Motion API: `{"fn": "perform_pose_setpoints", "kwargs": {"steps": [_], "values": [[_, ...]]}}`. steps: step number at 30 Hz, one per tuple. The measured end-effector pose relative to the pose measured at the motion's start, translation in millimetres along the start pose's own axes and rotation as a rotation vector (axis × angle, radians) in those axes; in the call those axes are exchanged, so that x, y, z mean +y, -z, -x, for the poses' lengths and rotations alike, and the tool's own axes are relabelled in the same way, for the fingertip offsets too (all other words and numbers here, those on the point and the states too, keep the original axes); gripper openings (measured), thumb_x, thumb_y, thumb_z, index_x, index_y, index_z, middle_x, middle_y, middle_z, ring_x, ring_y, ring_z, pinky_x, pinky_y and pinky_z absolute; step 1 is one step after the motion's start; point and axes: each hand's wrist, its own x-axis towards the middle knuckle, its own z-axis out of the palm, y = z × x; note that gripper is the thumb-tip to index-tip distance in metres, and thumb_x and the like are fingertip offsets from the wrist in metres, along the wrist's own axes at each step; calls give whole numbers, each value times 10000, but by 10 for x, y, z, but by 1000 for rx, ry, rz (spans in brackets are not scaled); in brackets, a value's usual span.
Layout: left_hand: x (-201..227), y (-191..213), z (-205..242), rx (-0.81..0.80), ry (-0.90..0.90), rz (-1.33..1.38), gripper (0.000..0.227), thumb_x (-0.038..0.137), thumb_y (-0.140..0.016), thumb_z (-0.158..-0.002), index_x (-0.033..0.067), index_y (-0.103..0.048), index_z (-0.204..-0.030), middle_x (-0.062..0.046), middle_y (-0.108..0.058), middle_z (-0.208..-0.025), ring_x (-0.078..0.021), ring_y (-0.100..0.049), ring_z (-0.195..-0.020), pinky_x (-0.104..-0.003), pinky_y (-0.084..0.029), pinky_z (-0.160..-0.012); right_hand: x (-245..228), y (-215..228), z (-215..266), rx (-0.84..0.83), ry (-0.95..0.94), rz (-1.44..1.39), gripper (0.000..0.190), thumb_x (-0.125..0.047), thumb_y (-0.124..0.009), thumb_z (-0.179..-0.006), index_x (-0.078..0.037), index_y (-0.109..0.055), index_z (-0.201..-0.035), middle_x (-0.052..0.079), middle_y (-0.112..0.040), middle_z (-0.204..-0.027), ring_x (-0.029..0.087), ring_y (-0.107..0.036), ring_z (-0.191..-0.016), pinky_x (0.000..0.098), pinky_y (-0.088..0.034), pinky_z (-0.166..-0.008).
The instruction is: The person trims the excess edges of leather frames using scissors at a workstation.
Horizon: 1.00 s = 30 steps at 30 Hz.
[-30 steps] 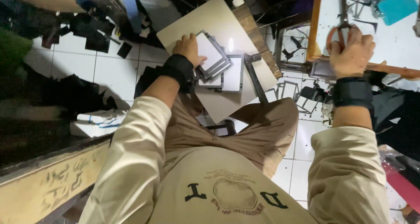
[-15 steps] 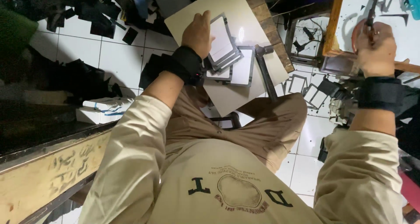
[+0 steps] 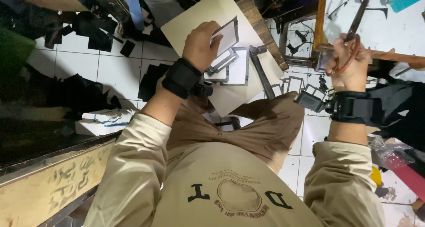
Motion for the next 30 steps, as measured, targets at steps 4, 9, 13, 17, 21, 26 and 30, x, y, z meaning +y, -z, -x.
{"fn": "perform_pose_setpoints", "kwargs": {"steps": [4,9,13,17,21,26,30], "values": [[160,7,26,95,-9,-34,160,68,-716,-966,41,-596,-1068,-197,-685,-904,-401,-676,-824,-476,-526,-677,-54,-115,131,-62,-110,-135,208,-139,-782,-1041,-55,-610,-1121,13,-521,-707,119,-513,-544,271,-357,-452],[178,-66,-7,142,14,1,151,82,-695,-984,45,-596,-1092,-198,-691,-824,-386,-695,-730,-463,-530,-616,13,-234,203,-65,-93,-146,207,-147,-786,-1023,-61,-630,-1128,-4,-496,-701,110,-457,-524,272,-343,-452],[301,-22,-12,107,177,42,120,118,-692,-1025,52,-603,-1068,-175,-690,-745,-345,-704,-633,-442,-525,-554,172,-261,283,-71,-78,-181,195,-151,-771,-1042,-52,-616,-1104,2,-497,-692,116,-482,-538,284,-390,-481],[281,-48,22,192,117,71,161,127,-705,-997,44,-608,-1096,-182,-696,-752,-337,-713,-636,-426,-529,-542,45,-566,438,-55,-59,-191,181,-156,-740,-1038,-70,-607,-1125,-23,-464,-674,100,-467,-522,283,-374,-444],[327,-48,1,166,134,153,151,120,-710,-1012,37,-616,-1097,-168,-710,-782,-271,-720,-627,-385,-538,-565,90,-559,421,-57,-44,-223,192,-151,-729,-1028,-104,-552,-1087,-24,-468,-685,99,-452,-508,281,-354,-429],[246,-180,32,132,80,227,148,128,-698,-1056,20,-607,-1100,-117,-721,-848,-166,-717,-700,-330,-546,-612,41,-583,404,-98,-147,-268,179,-189,-727,-1004,-121,-594,-1104,-36,-431,-656,90,-450,-502,275,-338,-434],[453,-382,-153,-12,199,417,179,164,-689,-1074,14,-602,-1029,-34,-590,-732,-130,-522,-591,-303,-427,-549,50,-534,338,-42,-176,-253,207,-210,-746,-1006,-103,-571,-1035,-6,-485,-681,108,-467,-501,290,-339,-429]]}}
